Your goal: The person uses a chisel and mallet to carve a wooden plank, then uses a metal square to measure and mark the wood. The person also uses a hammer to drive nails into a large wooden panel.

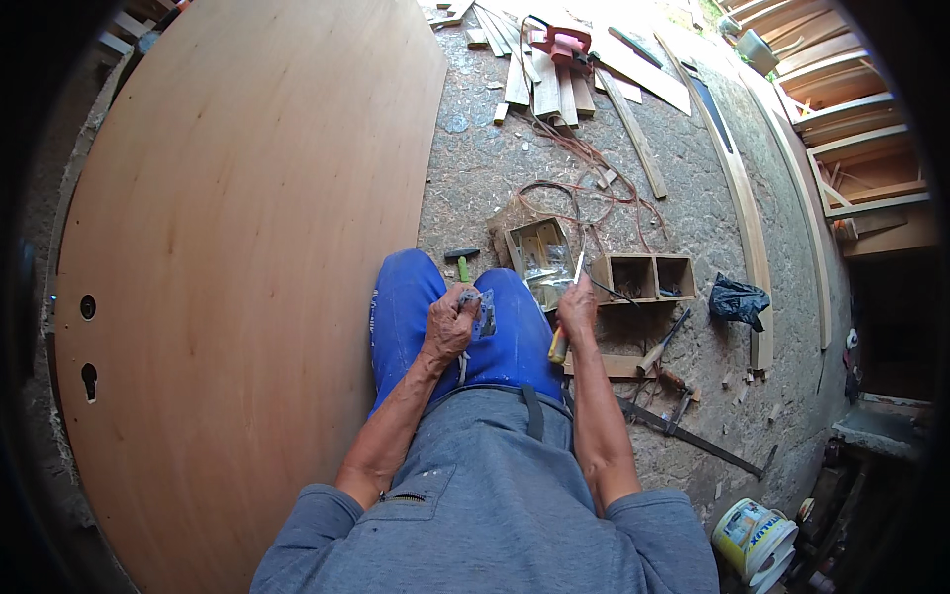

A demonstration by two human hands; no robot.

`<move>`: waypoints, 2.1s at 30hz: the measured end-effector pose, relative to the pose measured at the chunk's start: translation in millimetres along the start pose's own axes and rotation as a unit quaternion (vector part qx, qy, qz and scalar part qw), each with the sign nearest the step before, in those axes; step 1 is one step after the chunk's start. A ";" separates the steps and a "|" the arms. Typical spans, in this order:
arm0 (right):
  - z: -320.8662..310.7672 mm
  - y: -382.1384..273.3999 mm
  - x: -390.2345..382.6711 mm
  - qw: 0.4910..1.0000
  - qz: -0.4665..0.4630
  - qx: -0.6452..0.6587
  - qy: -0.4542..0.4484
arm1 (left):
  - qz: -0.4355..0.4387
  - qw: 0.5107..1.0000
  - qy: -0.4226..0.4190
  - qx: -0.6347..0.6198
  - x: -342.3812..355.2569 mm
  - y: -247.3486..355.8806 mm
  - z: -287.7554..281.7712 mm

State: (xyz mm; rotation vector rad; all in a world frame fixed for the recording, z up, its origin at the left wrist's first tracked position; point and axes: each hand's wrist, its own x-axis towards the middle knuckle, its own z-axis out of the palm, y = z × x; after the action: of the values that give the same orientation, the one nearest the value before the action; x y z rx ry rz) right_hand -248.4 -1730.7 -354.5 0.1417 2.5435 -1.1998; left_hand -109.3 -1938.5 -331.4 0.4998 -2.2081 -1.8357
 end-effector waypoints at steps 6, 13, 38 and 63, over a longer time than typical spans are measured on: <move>-21.2 -45.7 -25.9 0.972 -0.097 0.114 -0.184 | -0.139 0.949 -0.038 -0.279 16.6 -2.7 -14.8; -1.2 -115.4 -64.6 0.928 -0.090 0.127 -0.340 | -0.161 0.910 -0.094 -0.370 14.9 -4.3 -18.2; 34.4 -89.1 -93.2 0.942 -0.133 0.127 -0.280 | -0.176 0.869 0.122 -0.446 26.8 -17.1 -12.4; 18.2 -101.3 -68.2 0.940 -0.157 0.159 -0.256 | -0.204 0.929 -0.094 -0.293 19.1 -5.0 -15.4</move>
State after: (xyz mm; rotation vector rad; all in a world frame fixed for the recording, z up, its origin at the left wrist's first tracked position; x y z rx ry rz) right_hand -202.4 -1806.3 -268.4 -0.4634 1.9508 -1.5219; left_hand -120.3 -1960.8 -334.2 0.7116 -1.5908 -2.7181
